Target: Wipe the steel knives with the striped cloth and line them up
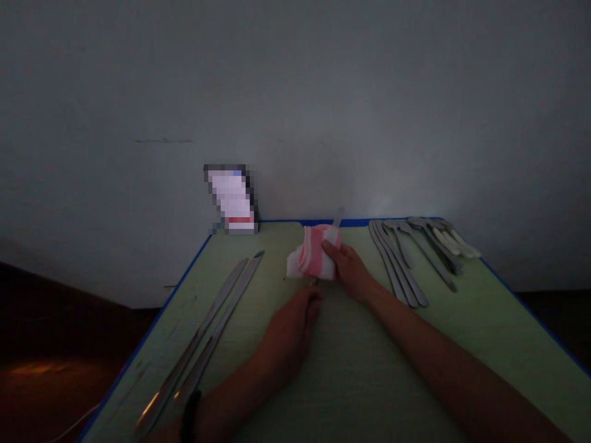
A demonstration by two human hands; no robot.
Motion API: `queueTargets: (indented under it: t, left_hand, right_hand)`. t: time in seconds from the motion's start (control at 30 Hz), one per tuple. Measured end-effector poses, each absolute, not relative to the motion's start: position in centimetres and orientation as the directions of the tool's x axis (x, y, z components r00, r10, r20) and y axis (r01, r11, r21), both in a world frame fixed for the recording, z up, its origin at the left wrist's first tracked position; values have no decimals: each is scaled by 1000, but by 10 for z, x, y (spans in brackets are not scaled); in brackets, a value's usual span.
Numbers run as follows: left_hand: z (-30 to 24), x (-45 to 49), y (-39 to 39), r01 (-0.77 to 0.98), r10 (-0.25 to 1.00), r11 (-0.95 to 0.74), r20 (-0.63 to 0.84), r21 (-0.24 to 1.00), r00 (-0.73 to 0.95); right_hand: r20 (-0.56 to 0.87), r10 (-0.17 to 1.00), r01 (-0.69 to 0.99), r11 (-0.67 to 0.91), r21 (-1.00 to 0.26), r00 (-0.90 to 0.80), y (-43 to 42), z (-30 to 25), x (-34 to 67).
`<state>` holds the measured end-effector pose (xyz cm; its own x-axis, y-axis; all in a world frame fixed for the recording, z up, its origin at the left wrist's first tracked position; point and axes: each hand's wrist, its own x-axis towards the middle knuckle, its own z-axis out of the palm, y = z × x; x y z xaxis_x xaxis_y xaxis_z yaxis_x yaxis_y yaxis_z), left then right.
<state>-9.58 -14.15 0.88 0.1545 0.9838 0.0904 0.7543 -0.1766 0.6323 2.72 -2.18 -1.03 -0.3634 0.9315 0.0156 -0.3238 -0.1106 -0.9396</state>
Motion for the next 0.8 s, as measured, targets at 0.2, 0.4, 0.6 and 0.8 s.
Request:
queueTargets:
  t: [0.2, 0.4, 0.6, 0.8]
  left_hand:
    - [6, -94, -147, 902, 914, -405, 93, 152, 395]
    - [12, -90, -155, 842, 858, -512, 49, 172, 511]
    - [8, -99, -149, 759, 922, -373, 119, 534, 370]
    - [13, -103, -146, 594, 989, -114, 33, 796, 145]
  right_hand:
    - [-176, 979, -684, -200, -701, -107, -11, -6, 22]
    - [-263, 963, -765, -216, -606, -64, -7, 3, 28]
    - [-121, 987, -575, -159, -803, -104, -13, -4, 29]
    - [77, 950, -53, 64, -997, -304, -32, -4, 31]
